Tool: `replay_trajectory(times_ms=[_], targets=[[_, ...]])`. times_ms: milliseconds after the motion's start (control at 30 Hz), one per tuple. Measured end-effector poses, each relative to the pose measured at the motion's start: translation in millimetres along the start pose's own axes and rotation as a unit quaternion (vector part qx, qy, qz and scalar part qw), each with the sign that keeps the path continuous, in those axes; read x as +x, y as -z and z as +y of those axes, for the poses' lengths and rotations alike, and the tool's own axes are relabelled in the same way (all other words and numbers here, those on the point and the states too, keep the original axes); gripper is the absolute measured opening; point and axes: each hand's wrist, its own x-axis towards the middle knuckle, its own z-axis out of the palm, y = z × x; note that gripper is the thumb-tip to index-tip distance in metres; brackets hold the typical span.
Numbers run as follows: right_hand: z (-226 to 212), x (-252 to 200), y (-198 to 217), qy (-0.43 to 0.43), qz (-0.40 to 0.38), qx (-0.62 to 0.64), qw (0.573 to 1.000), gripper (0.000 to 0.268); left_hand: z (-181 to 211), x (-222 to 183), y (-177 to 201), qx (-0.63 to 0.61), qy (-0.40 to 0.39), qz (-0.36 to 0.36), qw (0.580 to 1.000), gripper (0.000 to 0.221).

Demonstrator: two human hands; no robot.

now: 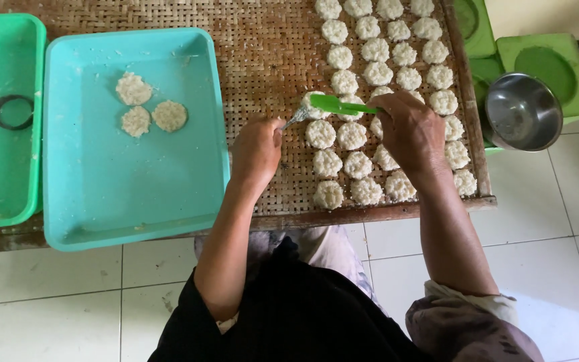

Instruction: Arranging small dough balls on a woven tray using a fork and spatula.

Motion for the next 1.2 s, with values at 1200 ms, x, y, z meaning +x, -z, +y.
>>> replay_trajectory(times_ms=[1200], targets=[[-16.3, 10.3, 7.4, 0.003, -0.058, -0.008, 0.998, 0.007, 1.6, -3.1, -0.8, -0.006, 0.005, 0.013, 1.0, 0.024]])
